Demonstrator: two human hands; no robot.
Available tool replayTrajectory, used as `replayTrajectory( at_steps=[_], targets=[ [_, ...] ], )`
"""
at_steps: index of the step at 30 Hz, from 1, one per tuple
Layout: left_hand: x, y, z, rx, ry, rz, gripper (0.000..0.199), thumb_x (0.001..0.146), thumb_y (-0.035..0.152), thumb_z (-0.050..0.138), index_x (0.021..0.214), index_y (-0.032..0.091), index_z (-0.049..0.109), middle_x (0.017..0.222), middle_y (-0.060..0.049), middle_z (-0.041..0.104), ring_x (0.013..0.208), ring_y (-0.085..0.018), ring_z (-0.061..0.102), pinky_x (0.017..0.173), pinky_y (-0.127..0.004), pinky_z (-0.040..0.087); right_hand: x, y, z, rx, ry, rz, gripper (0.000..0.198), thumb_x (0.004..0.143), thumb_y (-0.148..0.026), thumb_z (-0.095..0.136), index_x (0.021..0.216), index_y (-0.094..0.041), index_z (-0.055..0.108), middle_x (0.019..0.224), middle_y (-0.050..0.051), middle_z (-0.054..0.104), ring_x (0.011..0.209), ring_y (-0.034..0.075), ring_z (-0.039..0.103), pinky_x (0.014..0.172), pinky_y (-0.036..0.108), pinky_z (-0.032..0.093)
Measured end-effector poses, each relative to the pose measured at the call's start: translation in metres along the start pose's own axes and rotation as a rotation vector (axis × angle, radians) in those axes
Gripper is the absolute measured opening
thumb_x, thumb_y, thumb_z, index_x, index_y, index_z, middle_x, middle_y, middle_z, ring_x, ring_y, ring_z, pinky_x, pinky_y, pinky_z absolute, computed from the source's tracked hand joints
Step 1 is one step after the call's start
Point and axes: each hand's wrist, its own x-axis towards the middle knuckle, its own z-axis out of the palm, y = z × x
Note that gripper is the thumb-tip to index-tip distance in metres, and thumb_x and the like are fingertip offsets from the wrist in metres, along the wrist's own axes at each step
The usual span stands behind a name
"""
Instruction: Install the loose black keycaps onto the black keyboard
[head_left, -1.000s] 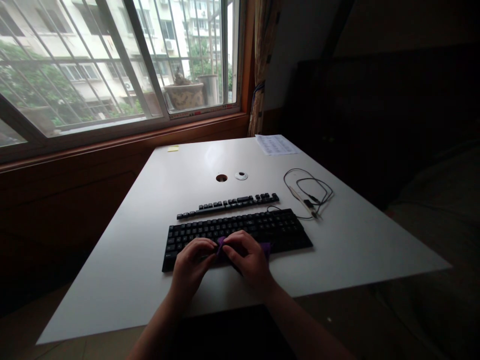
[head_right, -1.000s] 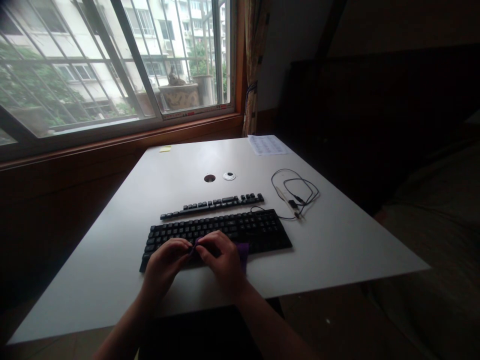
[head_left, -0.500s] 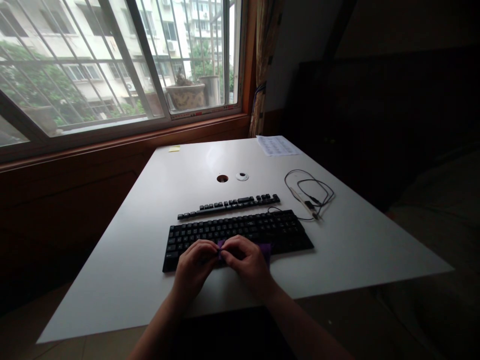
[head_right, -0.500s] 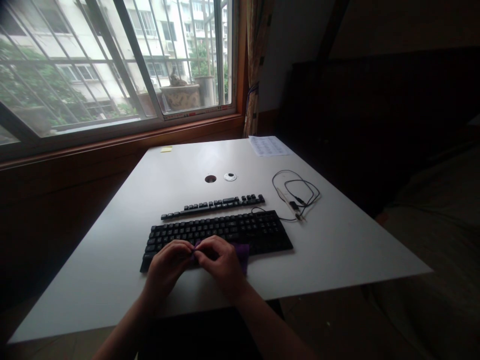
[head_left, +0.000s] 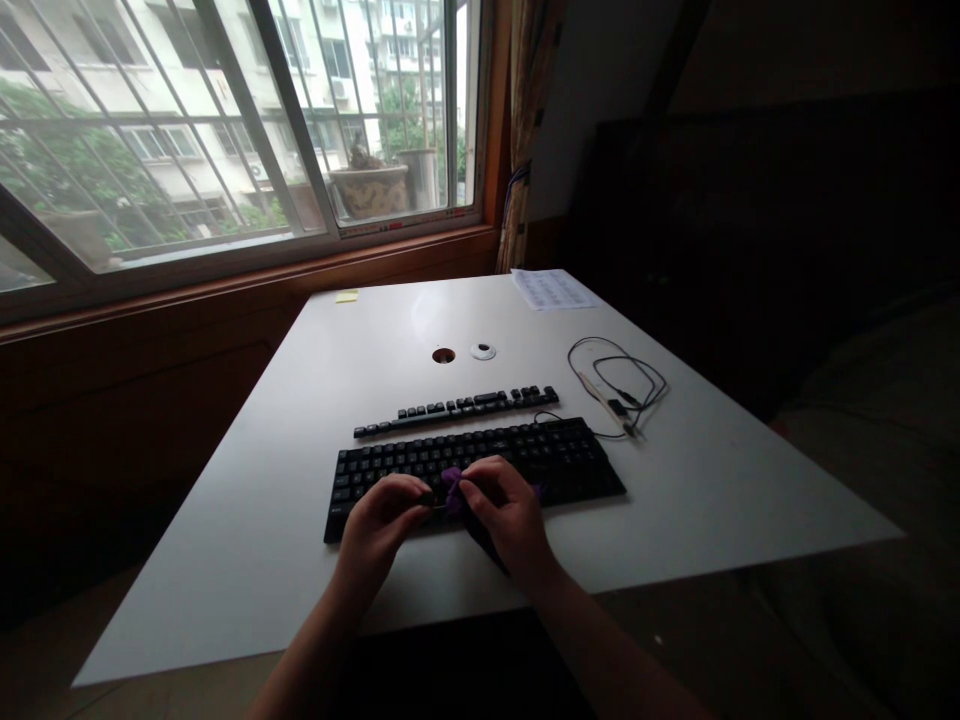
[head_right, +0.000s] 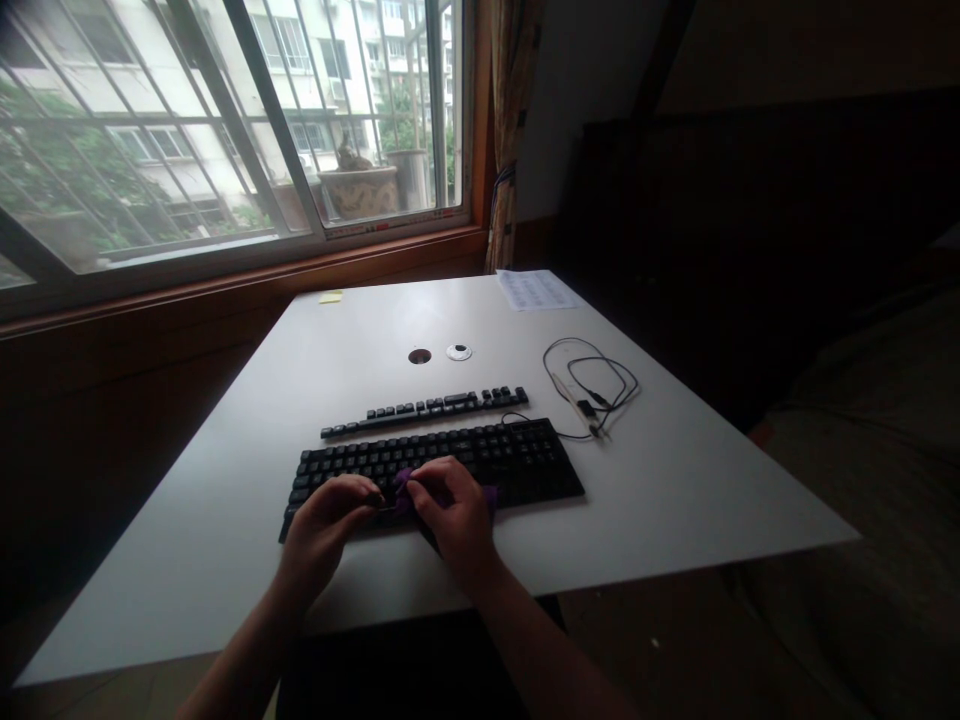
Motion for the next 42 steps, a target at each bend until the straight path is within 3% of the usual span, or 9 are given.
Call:
replayTrajectory(
  at_steps=[9, 14, 24, 28, 37, 42],
  targets=[
    [0.0001, 0.0042, 0.0031, 0.04, -0.037, -0.063, 0.019, 0.082, 0.032, 0.085, 0.092, 0.02, 0.075, 0.097, -0.006, 0.077, 0.094, -0.022, 0.074, 0.085, -0.032, 0.061, -0.0014, 0.0012, 0.0009, 0.061, -0.053, -0.107, 0.006, 0.093, -0.029, 0.077, 0.099, -0.027, 0.076, 0.097, 0.002, 0.068, 0.091, 0.017, 0.067, 0.08, 0.029, 0.057],
    [0.0006, 0.0055, 0.0022, 0.067, -0.086, -0.057, 0.018, 0.085, 0.035, 0.083, 0.093, 0.019, 0.078, 0.097, -0.008, 0.075, 0.094, -0.022, 0.073, 0.085, -0.032, 0.061, 0.0002, 0.0002, 0.0038, 0.085, -0.171, -0.112, 0.012, 0.091, -0.031, 0.08, 0.103, -0.028, 0.079, 0.099, 0.003, 0.071, 0.094, 0.018, 0.069, 0.085, 0.031, 0.058],
    [0.0013, 0.0041, -0.003, 0.048, -0.154, -0.186, 0.019, 0.086, 0.037, 0.082, 0.094, 0.019, 0.079, 0.096, -0.006, 0.073, 0.089, -0.02, 0.07, 0.079, -0.028, 0.057, 0.0005, 0.0025, 0.0007, 0.197, -0.287, 0.164, 0.017, 0.089, -0.039, 0.081, 0.1, -0.026, 0.079, 0.099, 0.002, 0.074, 0.094, 0.019, 0.071, 0.085, 0.032, 0.057],
    [-0.0004, 0.001, -0.0001, -0.001, -0.1, -0.246, 0.026, 0.083, 0.038, 0.085, 0.102, 0.021, 0.077, 0.097, -0.005, 0.076, 0.089, -0.019, 0.072, 0.081, -0.029, 0.059, 0.0005, 0.0025, 0.0011, 0.248, -0.289, 0.245, 0.02, 0.087, -0.042, 0.082, 0.098, -0.025, 0.078, 0.096, 0.002, 0.074, 0.091, 0.019, 0.072, 0.082, 0.032, 0.057],
    [0.0003, 0.0056, 0.0009, -0.013, -0.122, -0.204, 0.022, 0.081, 0.035, 0.086, 0.094, 0.019, 0.077, 0.098, -0.006, 0.078, 0.093, -0.021, 0.074, 0.085, -0.032, 0.061, 0.0026, -0.0009, -0.0008, 0.085, -0.281, 0.061, 0.014, 0.094, -0.039, 0.076, 0.095, -0.025, 0.076, 0.095, 0.002, 0.072, 0.092, 0.018, 0.068, 0.084, 0.031, 0.053],
    [0.0002, 0.0061, 0.0004, -0.004, -0.131, -0.198, 0.022, 0.081, 0.036, 0.086, 0.092, 0.018, 0.077, 0.096, -0.007, 0.078, 0.093, -0.022, 0.073, 0.086, -0.034, 0.061, 0.0035, -0.002, 0.0003, -0.015, -0.161, -0.002, 0.013, 0.097, -0.036, 0.071, 0.091, -0.024, 0.074, 0.093, 0.002, 0.07, 0.09, 0.019, 0.066, 0.084, 0.031, 0.052]
  ],
)
